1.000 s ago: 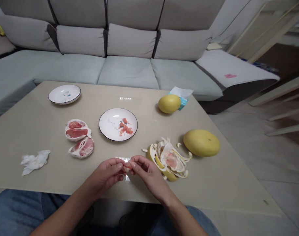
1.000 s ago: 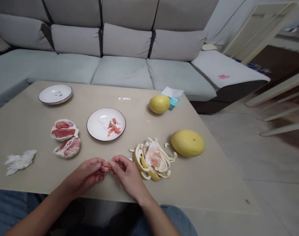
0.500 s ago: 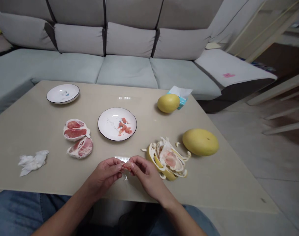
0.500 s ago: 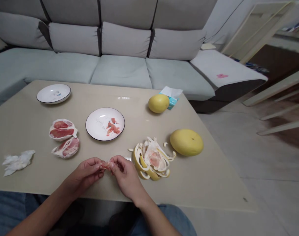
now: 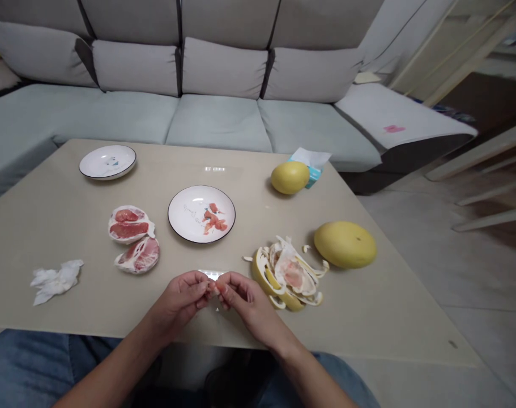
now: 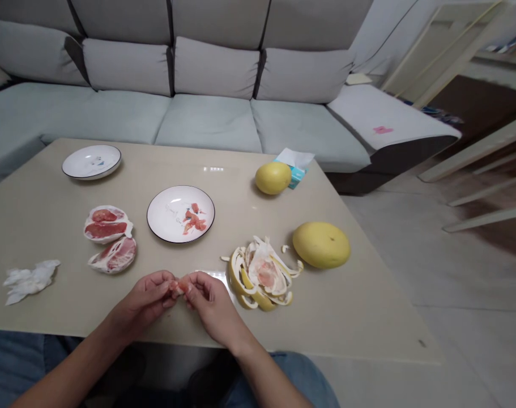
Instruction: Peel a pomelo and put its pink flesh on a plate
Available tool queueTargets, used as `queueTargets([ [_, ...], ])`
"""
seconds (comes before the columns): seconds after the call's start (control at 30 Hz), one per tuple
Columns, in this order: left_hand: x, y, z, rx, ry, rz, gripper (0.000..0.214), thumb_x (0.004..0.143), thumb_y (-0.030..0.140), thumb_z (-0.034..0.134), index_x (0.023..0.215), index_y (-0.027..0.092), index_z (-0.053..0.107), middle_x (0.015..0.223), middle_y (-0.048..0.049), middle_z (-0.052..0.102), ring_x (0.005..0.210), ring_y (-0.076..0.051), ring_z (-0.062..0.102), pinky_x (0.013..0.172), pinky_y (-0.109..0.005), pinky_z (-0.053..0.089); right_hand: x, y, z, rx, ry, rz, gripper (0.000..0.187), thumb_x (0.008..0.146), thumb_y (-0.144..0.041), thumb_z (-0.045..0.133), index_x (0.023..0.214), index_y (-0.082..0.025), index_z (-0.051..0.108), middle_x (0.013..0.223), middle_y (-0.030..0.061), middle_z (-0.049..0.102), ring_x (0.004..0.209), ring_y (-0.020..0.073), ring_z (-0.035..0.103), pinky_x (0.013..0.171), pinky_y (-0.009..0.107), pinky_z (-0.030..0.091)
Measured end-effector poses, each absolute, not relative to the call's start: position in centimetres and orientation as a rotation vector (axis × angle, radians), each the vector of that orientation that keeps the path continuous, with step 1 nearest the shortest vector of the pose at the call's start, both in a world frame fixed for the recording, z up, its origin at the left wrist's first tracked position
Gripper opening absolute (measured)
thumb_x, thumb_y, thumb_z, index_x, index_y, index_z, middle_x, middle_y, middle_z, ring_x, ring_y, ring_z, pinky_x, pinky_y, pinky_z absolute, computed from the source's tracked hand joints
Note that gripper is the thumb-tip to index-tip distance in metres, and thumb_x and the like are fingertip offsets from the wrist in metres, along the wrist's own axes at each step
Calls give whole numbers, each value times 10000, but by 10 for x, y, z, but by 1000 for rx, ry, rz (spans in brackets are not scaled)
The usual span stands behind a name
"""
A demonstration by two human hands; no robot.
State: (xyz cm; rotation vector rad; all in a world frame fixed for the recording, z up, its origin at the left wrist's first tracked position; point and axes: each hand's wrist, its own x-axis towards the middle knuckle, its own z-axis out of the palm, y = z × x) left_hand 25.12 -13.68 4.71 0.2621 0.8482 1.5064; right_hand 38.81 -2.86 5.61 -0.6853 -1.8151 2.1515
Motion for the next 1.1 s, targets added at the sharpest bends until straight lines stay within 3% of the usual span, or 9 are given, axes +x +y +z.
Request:
queueTargets([
  [0.27, 245, -137, 41, 261, 899, 1519, 178, 809, 267, 771, 790, 111, 688, 780, -52, 650, 738, -109, 556, 692, -197, 438, 388, -25, 56, -727, -1808, 2127, 303, 888, -480, 613, 925, -184, 669, 830, 16, 635, 695, 130, 543, 675, 253, 448],
  [0.47, 238, -139, 40, 169, 872, 1545, 127, 833, 246, 747, 841, 127, 703, 827, -42, 648, 712, -90, 552, 666, -196, 447, 397, -15, 52, -956, -2303, 1122, 285, 903, -362, 560, 691, -195, 650, 627, 23, 604, 621, 171, 542, 628, 294, 444],
  [0.57, 237, -140, 39, 140, 854, 1559, 116, 847, 242, 730, 839, 130, 703, 843, -46, 649, 734, -97, 566, 670, -203, 455, 401, -10, 46, -817, -2444, 873, 204, 887, -226, 511, 960, -203, 701, 888, 82, 687, 796, 213, 612, 753, 343, 489],
  [0.63, 238, -140, 39, 145, 863, 1555, 117, 856, 242, 721, 838, 128, 702, 848, -49, 652, 755, -102, 575, 687, -207, 462, 402, -9, 45, -751, -2430, 909, 303, 880, -187, 496, 1130, -206, 667, 1046, 102, 689, 875, 214, 632, 802, 353, 498],
  [0.77, 240, -140, 38, 165, 912, 1531, 122, 845, 248, 734, 844, 129, 707, 845, -46, 658, 770, -109, 583, 738, -221, 475, 400, -14, 54, -861, -2311, 1126, 256, 935, -313, 534, 761, -202, 685, 699, 32, 670, 654, 168, 603, 637, 289, 477],
  [0.87, 242, -139, 38, 187, 935, 1510, 145, 831, 264, 749, 822, 126, 705, 839, -49, 661, 789, -120, 589, 765, -229, 475, 399, -18, 64, -811, -2147, 1388, 185, 906, -315, 597, 1047, -213, 660, 974, 54, 692, 773, 162, 633, 666, 279, 507],
  [0.93, 244, -138, 39, 212, 943, 1496, 162, 829, 279, 750, 813, 126, 700, 840, -55, 667, 803, -131, 596, 780, -241, 477, 398, -20, 68, -701, -2093, 1566, 442, 862, -302, 671, 1283, -252, 543, 1225, 84, 617, 900, 170, 641, 731, 294, 537],
  [1.0, 246, -138, 41, 226, 944, 1481, 171, 823, 290, 755, 812, 130, 695, 836, -57, 676, 793, -137, 603, 777, -250, 480, 398, -22, 71, -620, -2116, 1613, 526, 811, -294, 746, 1294, -277, 539, 1261, 85, 589, 951, 181, 630, 766, 309, 540],
  [1.1, 250, -137, 46, 236, 954, 1466, 178, 806, 289, 771, 806, 130, 691, 812, -51, 681, 773, -133, 612, 767, -245, 483, 397, -23, 71, -564, -2153, 1550, 346, 804, -291, 764, 1126, -261, 643, 1064, 62, 643, 891, 179, 622, 715, 295, 526],
])
